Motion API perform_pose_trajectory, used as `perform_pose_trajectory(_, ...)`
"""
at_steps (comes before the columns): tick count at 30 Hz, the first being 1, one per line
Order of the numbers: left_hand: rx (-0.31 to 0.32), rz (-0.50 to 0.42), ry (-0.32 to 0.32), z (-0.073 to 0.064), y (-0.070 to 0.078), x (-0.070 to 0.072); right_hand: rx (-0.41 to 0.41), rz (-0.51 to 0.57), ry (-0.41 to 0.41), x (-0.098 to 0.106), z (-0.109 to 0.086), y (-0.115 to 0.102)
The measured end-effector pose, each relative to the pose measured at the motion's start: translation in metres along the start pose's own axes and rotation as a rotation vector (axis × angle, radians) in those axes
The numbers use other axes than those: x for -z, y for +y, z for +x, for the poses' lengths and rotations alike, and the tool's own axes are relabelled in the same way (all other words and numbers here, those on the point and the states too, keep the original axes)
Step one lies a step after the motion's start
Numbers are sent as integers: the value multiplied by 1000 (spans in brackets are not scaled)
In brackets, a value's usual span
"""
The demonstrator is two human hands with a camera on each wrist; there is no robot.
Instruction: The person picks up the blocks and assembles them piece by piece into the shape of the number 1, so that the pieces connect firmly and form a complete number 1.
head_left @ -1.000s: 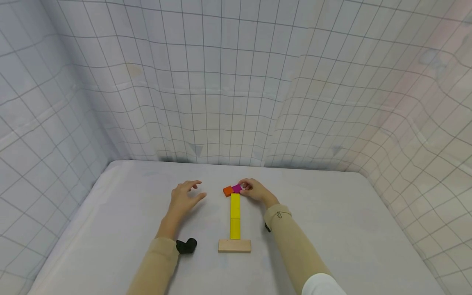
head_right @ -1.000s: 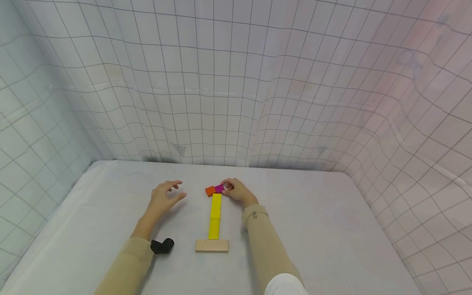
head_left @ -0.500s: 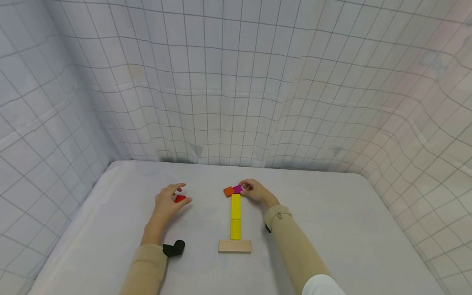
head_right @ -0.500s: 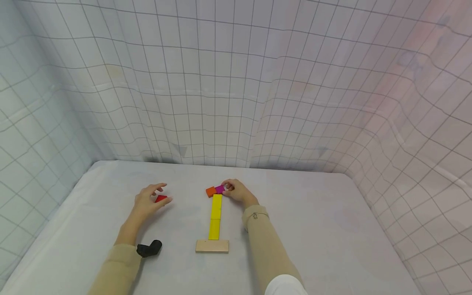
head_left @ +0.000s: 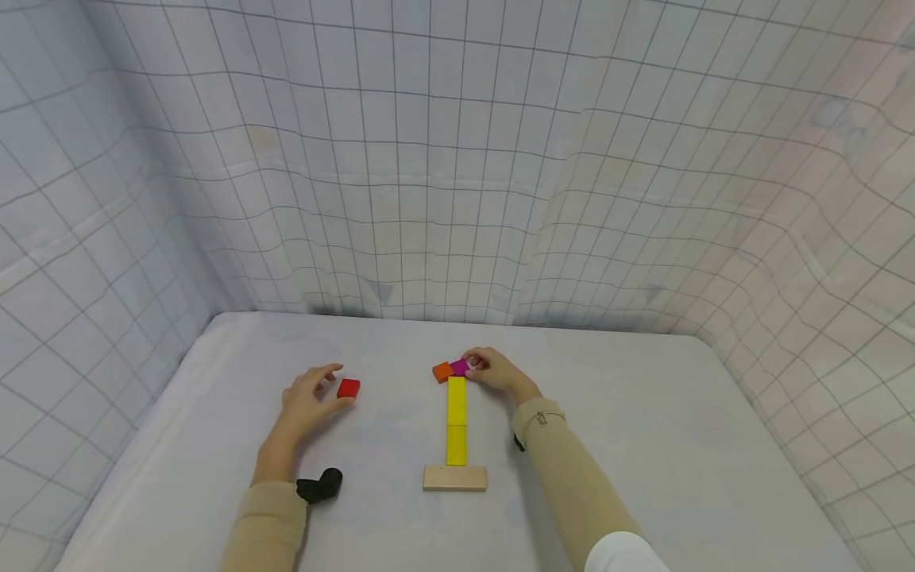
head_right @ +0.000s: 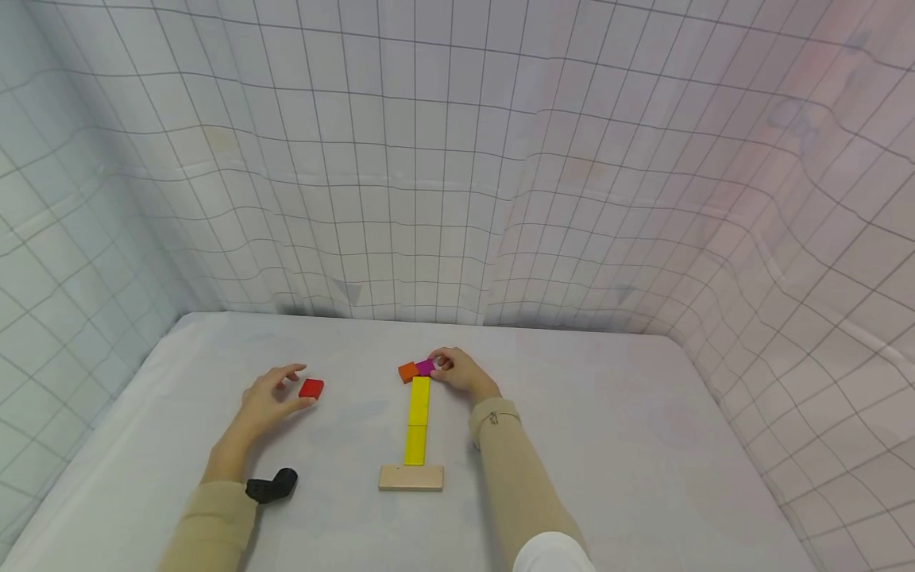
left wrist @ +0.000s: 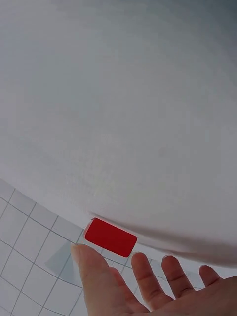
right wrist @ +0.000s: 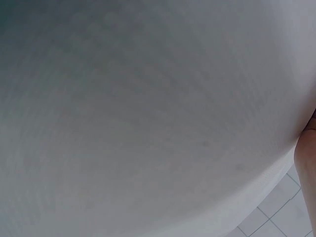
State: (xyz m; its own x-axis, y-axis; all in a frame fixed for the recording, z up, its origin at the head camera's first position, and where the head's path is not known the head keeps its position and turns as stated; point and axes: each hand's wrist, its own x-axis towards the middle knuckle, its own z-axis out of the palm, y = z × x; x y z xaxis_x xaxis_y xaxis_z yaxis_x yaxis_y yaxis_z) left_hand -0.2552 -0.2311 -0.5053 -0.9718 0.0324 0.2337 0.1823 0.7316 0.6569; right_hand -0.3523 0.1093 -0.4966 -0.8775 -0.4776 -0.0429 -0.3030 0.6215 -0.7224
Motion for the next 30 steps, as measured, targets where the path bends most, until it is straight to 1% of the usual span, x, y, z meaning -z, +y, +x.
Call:
perform_pose_trajectory(6, -9, -6, -6, -2, -7, 0, -4, 12, -1, 1, 0, 0)
perform_pose_trajectory(12, -4, 1, -15, -1, -10, -1, -1, -14, -10, 0, 1, 2)
perform_pose_trajectory(20, -38, 15, 3, -3, -9, -2, 7, 5, -8, 2, -1, -2)
perform_pose_trajectory(25, -37, 47, -14, -4, -8, -2, 6, 19, 12, 3, -1, -4)
perform_pose_trajectory(30, -32, 72, -32, -4, -7, -2, -7, 17, 13, 4, -2, -5)
